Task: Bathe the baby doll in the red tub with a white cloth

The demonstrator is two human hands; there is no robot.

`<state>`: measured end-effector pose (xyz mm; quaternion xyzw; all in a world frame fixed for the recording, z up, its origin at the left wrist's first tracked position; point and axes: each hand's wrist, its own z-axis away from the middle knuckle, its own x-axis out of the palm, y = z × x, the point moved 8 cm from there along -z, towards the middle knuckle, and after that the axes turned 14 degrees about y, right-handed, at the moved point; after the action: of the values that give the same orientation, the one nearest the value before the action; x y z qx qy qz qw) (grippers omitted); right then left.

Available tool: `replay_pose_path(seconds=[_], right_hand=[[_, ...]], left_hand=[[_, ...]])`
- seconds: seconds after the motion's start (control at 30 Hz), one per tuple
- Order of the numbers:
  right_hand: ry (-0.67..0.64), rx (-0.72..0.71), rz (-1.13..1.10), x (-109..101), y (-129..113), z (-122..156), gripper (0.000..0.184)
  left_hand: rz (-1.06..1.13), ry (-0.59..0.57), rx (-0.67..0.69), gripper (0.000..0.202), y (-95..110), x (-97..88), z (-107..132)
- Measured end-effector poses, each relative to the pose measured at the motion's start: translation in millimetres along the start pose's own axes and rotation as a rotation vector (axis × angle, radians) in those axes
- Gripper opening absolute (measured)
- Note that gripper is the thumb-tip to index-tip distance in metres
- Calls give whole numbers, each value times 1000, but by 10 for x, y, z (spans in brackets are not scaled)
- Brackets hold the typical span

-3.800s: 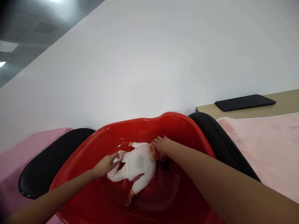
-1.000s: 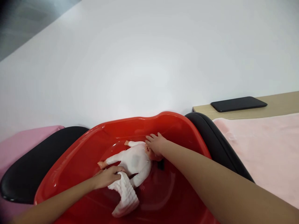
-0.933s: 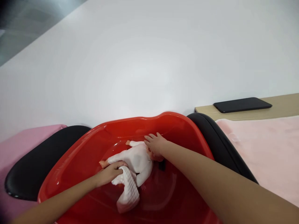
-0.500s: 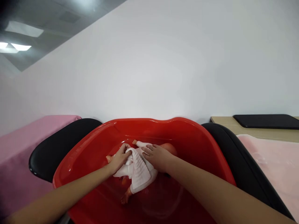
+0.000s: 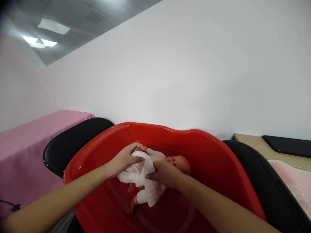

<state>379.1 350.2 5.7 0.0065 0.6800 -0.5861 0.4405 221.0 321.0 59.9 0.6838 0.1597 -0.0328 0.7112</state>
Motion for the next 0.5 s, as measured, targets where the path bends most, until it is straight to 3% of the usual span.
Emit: replay_pose_path(seconds=[0.17, 0.23, 0.37, 0.43, 0.5], right_hand=[[6, 20, -58, -271, -110, -45, 28], [3, 31, -49, -360, -153, -45, 32], [200, -70, 404, -626, -202, -45, 47], [289, -184, 673, -709, -260, -24, 35], [286, -233, 816, -720, -267, -4, 20]], left_hand=[[-299, 93, 28, 26, -233, -455, -108], [-340, 135, 62, 19, -295, -558, -81], [-294, 139, 51, 18, -307, -516, 72], [-243, 147, 3, 28, -274, -433, 154], [-207, 171, -20, 36, -216, -343, 212]])
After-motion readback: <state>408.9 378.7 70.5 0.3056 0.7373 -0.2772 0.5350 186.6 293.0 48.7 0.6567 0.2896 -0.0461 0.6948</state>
